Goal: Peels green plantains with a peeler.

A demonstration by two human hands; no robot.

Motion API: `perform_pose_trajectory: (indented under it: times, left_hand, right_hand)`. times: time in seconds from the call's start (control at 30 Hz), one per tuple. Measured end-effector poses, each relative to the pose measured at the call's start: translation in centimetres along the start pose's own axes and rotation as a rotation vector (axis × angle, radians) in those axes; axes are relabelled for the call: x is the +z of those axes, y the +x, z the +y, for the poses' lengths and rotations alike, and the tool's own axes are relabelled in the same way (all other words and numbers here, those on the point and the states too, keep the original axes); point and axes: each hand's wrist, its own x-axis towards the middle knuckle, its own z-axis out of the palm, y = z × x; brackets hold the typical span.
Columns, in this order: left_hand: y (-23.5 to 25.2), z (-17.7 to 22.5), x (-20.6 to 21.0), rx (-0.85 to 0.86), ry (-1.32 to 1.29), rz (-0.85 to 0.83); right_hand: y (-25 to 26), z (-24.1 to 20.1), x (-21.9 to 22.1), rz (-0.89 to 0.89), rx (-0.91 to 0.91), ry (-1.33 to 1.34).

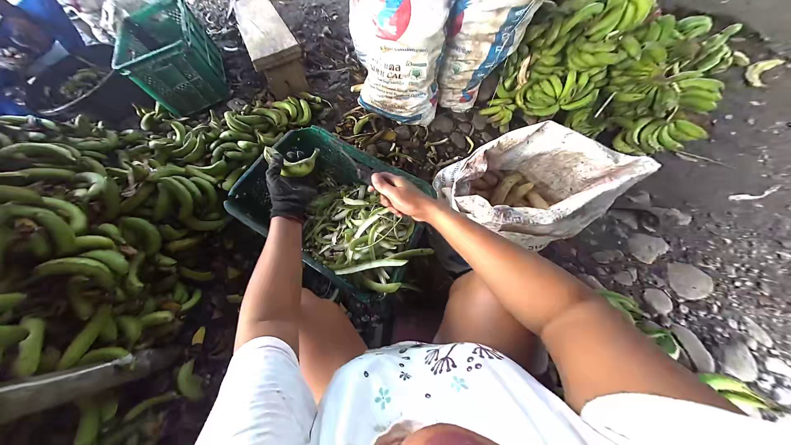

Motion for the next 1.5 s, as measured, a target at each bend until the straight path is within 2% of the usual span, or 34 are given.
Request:
perform_pose_trajectory:
  times: [0.07,0.17,0.23,0.33,0.5,0.67,0.87,1.13,1.23,1.27,1.33,1.37,1.47,1.5]
  left_hand:
    - [-2.4,-0.1,0.5,-0.004,-0.051,-0.046]
    - [-5.2,0.9,0.9,0.034,-0.038,-0.234]
    - [-5.9,1.6,0.8,0.085,-0.046,-0.354]
    - [-6.3,2.8,1.0,0.140,-0.034,-0.437]
    - [-6.1,4.0,0.3,0.200,-0.006,-0.479]
    - [-6.0,4.4,0.0,0.186,-0.114,-0.419]
    - [-6.3,5.0,0.0,0.259,-0.093,-0.466]
    - [-6.5,4.3,-0.1,0.268,0.116,-0.513]
    - [-7.3,3.7,0.4,0.229,0.124,-0.422]
    - [-8.2,4.1,1.2,0.215,0.140,-0.317]
    - [-10.1,5.4,4.5,0.150,0.178,0.014]
    - [-10.1,5.7,4.6,0.115,0.184,0.053]
    - [-7.7,5.0,0.4,0.056,0.222,-0.045]
    - [-7.2,4.6,-0.2,0.005,0.253,-0.012]
  right_hand:
    - [0.3,-0.1,1.7,-0.090,0.040,0.037]
    - [0.6,-0.3,3.4,-0.183,0.009,-0.098]
    - [0.7,-0.5,4.1,-0.196,-0.043,-0.184]
    - [0.6,-1.1,4.5,-0.179,-0.131,-0.250]
    - [0.8,-1.8,5.2,-0.174,-0.162,-0.248]
    - [1.7,-1.6,5.6,-0.165,-0.212,-0.316]
    - [2.6,-1.5,6.5,-0.219,-0.227,-0.171]
    - [3.4,-3.0,6.6,-0.279,-0.022,0.147]
    - [2.8,-3.4,6.4,-0.263,0.044,0.142]
    - [2.1,-3.7,6.4,-0.256,0.055,0.134]
    - [1.2,-3.7,6.2,-0.262,0.052,0.126]
    - [1.2,-3.4,5.8,-0.275,0.043,0.133]
    - [0.9,-2.5,4.1,-0.253,-0.014,0.119]
    - [0.7,-2.2,3.5,-0.221,-0.050,0.077]
